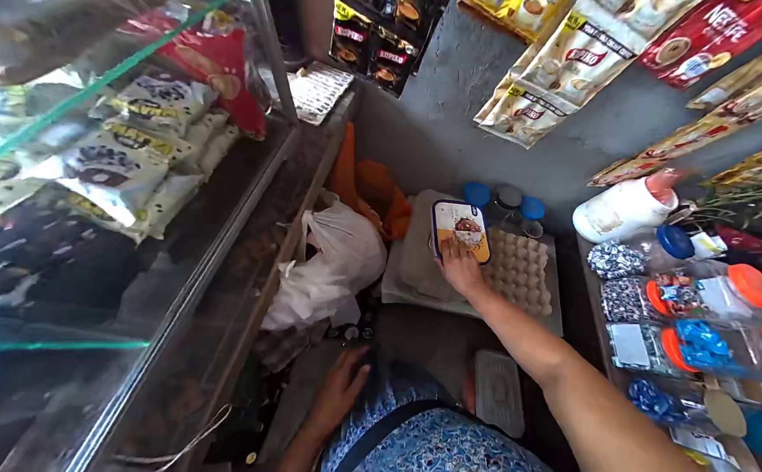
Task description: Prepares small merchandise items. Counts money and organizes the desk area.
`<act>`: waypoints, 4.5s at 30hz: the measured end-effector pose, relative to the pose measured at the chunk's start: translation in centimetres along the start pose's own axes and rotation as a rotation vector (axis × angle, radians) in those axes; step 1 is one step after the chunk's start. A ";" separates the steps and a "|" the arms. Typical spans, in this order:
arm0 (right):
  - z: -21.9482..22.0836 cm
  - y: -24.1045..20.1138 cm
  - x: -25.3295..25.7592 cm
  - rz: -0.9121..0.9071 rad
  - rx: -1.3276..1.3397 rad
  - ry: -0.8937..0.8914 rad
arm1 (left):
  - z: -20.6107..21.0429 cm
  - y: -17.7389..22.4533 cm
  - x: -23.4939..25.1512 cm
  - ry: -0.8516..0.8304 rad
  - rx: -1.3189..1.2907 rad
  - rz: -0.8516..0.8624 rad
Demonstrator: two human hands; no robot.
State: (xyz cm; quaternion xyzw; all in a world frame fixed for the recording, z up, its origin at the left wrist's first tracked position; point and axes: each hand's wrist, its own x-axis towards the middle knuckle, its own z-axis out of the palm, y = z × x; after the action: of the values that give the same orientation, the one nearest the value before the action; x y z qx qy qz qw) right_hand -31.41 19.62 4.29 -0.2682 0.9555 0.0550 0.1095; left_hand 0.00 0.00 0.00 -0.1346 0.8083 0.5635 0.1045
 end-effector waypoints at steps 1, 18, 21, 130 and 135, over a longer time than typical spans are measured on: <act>0.3 0.6 0.1 -0.036 -0.020 0.016 | -0.5 2.5 2.3 -0.054 0.063 0.092; -6.2 9.4 1.3 -0.259 0.350 0.407 | 8.0 12.3 21.8 0.054 0.718 0.613; -9.0 12.0 0.7 -0.172 0.329 0.564 | 8.5 12.4 21.5 0.078 0.712 0.590; -8.9 -19.1 -18.6 -1.880 0.773 0.029 | 7.4 11.0 -17.6 0.924 -0.232 0.274; -9.0 -18.3 -19.0 -1.702 0.978 -0.265 | 8.2 11.0 -17.4 1.042 -0.260 0.305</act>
State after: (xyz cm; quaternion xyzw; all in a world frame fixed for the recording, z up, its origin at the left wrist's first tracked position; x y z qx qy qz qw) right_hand -7.61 12.05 16.66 -0.7823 0.3418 -0.4131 0.3171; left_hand 12.80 13.05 12.49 -0.2888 0.6872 0.5264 -0.4090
